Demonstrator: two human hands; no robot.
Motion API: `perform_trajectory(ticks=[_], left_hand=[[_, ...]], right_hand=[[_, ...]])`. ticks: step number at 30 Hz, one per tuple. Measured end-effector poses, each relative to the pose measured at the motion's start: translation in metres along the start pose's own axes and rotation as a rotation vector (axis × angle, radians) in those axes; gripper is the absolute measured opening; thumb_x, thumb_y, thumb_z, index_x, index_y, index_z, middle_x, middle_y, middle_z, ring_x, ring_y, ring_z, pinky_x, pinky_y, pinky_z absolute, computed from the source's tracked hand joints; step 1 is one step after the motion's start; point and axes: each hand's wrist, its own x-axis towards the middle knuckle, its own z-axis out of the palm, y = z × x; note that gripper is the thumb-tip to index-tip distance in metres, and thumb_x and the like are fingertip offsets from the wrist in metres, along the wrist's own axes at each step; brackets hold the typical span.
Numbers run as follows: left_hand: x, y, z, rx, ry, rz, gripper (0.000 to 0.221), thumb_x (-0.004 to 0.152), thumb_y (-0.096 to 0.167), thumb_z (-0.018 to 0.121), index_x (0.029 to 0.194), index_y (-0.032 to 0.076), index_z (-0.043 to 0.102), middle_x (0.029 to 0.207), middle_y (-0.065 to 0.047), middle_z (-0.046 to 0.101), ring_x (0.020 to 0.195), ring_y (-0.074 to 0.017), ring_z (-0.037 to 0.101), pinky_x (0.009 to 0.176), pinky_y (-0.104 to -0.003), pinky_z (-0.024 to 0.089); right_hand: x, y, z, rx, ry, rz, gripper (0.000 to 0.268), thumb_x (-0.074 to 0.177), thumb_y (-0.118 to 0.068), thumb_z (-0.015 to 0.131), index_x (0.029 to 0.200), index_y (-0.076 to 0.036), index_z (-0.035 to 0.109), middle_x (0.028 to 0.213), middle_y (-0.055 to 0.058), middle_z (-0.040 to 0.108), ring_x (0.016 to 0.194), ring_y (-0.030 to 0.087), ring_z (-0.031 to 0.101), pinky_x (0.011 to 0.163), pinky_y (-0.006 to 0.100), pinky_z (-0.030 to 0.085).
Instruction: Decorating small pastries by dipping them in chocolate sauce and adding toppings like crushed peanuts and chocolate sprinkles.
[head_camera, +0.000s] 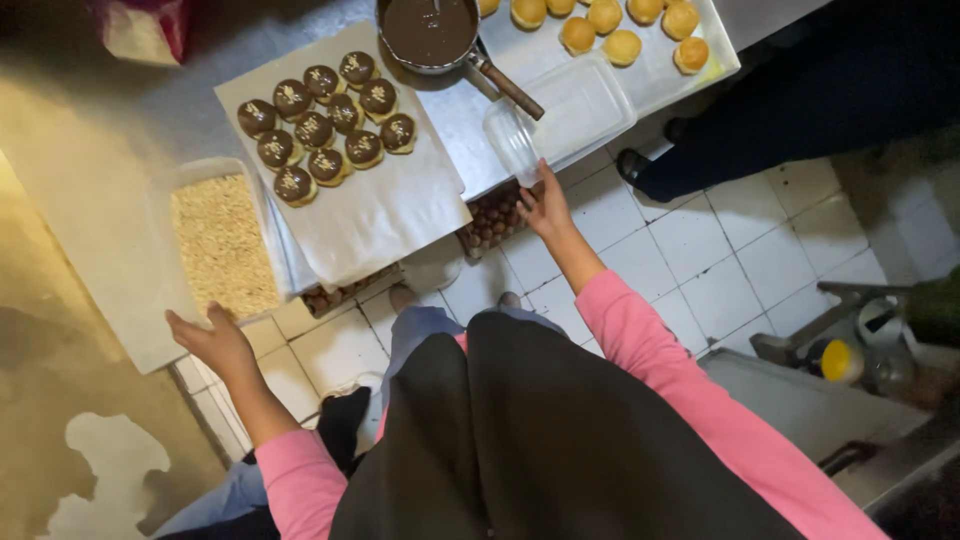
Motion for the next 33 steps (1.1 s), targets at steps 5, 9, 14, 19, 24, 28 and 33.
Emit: perform_trajectory(ticks=[5,9,14,19,24,28,33], left_hand=[[-0.065,0.018,0.024,0.589,0.158,0.220,0.076,0.109,0.027,0.069,0.164,-0.002,0.025,0.169,-0.029,0.023,0.157,-0.0452,0.023,0.128,-0.056,0.017],[-0.140,0.049,0.082,0.597,0.122,0.340,0.070,0.102,0.025,0.072,0.158,0.002,0.036,0.164,-0.023,0.036,0.156,-0.0416,0.027,0.129,-0.056,0.017],[-0.222,0.106,0.140,0.419,-0.218,0.605,0.065,0.092,0.034,0.071,0.145,0.001,0.051,0.147,-0.020,0.054,0.137,-0.0399,0.048,0.115,-0.055,0.033],[-0.207,0.159,0.160,-0.291,-0.767,0.139,0.069,0.102,0.057,0.052,0.150,0.009,0.046,0.137,-0.015,0.062,0.122,-0.0277,0.060,0.100,-0.040,0.050],[-0.148,0.183,0.070,-0.456,-1.137,-0.386,0.072,0.099,0.052,0.046,0.155,0.009,0.043,0.121,-0.017,0.066,0.095,-0.0235,0.065,0.081,-0.033,0.053],[-0.098,0.132,0.013,-0.310,-1.014,-0.154,0.060,0.101,0.029,0.062,0.153,0.003,0.046,0.124,-0.015,0.063,0.105,-0.0208,0.059,0.091,-0.035,0.048],[0.026,0.047,0.006,0.058,-0.463,0.371,0.034,0.102,0.011,0.057,0.134,0.002,0.062,0.127,-0.016,0.069,0.117,-0.0276,0.065,0.102,-0.038,0.051]], right_hand=[[0.032,-0.012,-0.045,-0.110,0.022,-0.156,0.030,0.092,-0.036,0.074,0.112,-0.018,0.063,0.103,0.000,0.055,0.092,0.017,0.052,0.070,0.035,0.048],[-0.005,-0.023,-0.082,0.036,0.053,-0.394,0.022,0.090,-0.023,0.064,0.110,-0.017,0.059,0.103,0.001,0.059,0.091,0.018,0.060,0.067,0.036,0.050],[-0.113,-0.016,-0.086,-0.340,0.020,-0.843,0.012,0.107,-0.010,0.063,0.113,-0.006,0.053,0.107,0.003,0.056,0.098,0.017,0.055,0.087,0.032,0.051],[-0.203,-0.014,-0.058,-0.796,-0.150,-1.310,0.009,0.105,-0.001,0.065,0.111,-0.003,0.059,0.112,0.007,0.062,0.106,0.025,0.060,0.099,0.037,0.049],[-0.206,0.009,0.006,-1.032,-0.585,-1.621,0.020,0.090,0.007,0.064,0.106,-0.005,0.066,0.123,0.013,0.064,0.119,0.037,0.059,0.108,0.045,0.049],[-0.211,0.057,0.115,-1.133,-0.710,-1.615,0.031,0.087,0.002,0.077,0.116,-0.008,0.069,0.121,0.016,0.061,0.115,0.034,0.057,0.100,0.044,0.048],[-0.160,0.162,0.225,-0.691,-0.723,-0.430,0.068,0.089,-0.014,0.062,0.152,-0.014,0.037,0.131,0.014,0.054,0.103,0.027,0.057,0.085,0.038,0.053]])
